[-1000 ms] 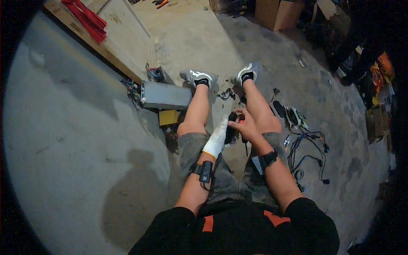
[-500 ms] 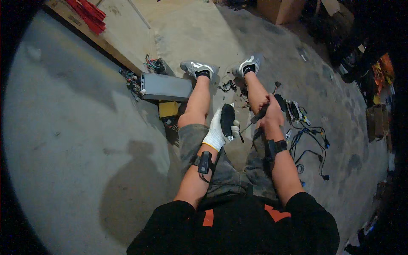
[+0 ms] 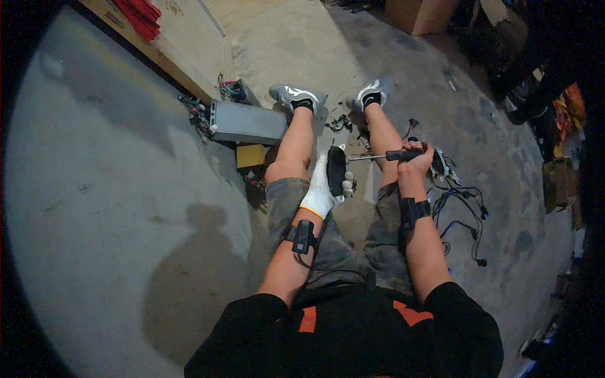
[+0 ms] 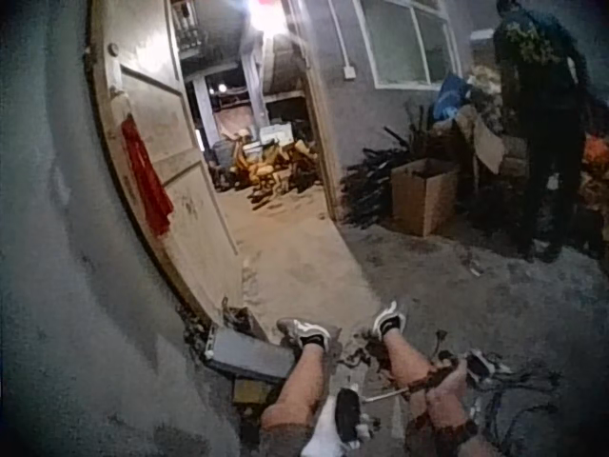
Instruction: Repairing an electronic component using a screwdriver.
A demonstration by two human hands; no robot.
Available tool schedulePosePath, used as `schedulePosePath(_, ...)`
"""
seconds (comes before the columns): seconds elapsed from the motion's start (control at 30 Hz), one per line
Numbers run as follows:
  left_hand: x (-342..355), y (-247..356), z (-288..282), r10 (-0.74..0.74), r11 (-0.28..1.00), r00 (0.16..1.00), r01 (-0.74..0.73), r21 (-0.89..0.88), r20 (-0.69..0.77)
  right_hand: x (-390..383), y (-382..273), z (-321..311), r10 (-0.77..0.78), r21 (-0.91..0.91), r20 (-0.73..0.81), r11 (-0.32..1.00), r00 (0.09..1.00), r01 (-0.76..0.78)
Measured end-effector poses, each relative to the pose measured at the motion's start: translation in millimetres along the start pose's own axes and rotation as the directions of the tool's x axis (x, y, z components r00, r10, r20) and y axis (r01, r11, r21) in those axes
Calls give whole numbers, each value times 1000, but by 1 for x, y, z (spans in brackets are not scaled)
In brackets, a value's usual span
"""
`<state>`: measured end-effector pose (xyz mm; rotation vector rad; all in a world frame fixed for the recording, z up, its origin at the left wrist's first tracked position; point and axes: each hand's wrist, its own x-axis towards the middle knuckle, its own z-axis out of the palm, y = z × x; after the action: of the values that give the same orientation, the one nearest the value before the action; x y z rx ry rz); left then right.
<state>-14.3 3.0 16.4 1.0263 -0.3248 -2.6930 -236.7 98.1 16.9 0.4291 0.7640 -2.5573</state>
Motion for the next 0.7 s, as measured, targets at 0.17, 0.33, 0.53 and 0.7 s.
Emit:
schedulePosePath(0.17,4,-4,-4,-44,997,999,42,58,18,-17,7,11,52,-22,-35,998,998,-53)
schedulePosePath(0.33,10,-9,-5,-63,984,998,62,168,2,-4,10,2,-3,6,-15,1000,1000,3)
schedulePosePath(0.53,15,-8,-7,-92,962,995,98,255,-32,-3,11,0,5,-2,7,1000,1000,-5)
schedulePosePath(0.7,14,-9,-8,-101,955,995,103,279,-23,-4,14,2,-18,-12,-15,1000,1000,18)
